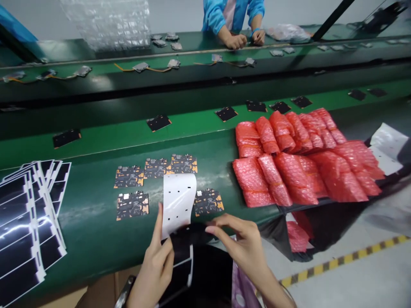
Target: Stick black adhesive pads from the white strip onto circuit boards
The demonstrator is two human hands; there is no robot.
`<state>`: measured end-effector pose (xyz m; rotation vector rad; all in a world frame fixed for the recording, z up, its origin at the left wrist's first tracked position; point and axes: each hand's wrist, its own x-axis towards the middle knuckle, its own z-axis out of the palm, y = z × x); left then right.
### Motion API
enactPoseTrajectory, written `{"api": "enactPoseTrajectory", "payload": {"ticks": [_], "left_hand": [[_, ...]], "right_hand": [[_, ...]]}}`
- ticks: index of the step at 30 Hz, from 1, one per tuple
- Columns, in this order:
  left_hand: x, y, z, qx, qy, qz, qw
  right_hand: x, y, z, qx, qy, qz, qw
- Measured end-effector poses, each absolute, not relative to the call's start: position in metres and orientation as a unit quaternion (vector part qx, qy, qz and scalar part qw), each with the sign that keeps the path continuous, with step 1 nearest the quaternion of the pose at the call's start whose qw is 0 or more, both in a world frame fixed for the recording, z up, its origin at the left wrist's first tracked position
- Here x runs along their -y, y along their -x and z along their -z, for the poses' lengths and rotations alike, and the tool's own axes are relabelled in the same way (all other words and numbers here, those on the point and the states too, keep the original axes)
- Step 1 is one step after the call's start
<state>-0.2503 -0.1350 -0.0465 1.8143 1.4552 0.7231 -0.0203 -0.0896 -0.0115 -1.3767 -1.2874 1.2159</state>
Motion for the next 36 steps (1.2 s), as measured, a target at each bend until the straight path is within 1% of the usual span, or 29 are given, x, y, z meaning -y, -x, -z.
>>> {"api": "enactPoseTrajectory", "payload": {"ticks": [2,3,4,8,12,20,24,30,36], "left_hand": [[0.132,0.249,0.041,-0.591,-0.694,-0.276,0.304],[0.132,0.25,0.041,-0.608,-0.685,-0.282,0.286],[0.132,0.252,0.043,-0.619,-0.675,-0.295,0.27],[0.136,0.263,0.067,-0.624,-0.642,-0.379,0.231],[0.141,0.267,0.095,-0.608,-0.638,-0.421,0.213],[0.141,0.266,0.1,-0.605,-0.641,-0.424,0.209],[0.144,0.27,0.104,-0.622,-0.633,-0.413,0.204],[0.143,0.268,0.104,-0.604,-0.633,-0.433,0.216],[0.144,0.268,0.104,-0.613,-0.627,-0.429,0.217]], "right_hand": [[0.083,0.01,0.016,0.523,0.598,-0.409,0.449],[0.078,0.003,0.021,0.513,0.615,-0.397,0.448],[0.072,-0.004,0.028,0.495,0.626,-0.41,0.441],[0.052,-0.024,0.066,0.422,0.62,-0.542,0.379],[0.054,-0.028,0.09,0.41,0.639,-0.54,0.363],[0.058,-0.027,0.086,0.427,0.645,-0.51,0.377],[0.057,-0.026,0.086,0.434,0.643,-0.508,0.374],[0.058,-0.027,0.086,0.437,0.645,-0.506,0.371],[0.059,-0.027,0.089,0.438,0.644,-0.506,0.371]]}}
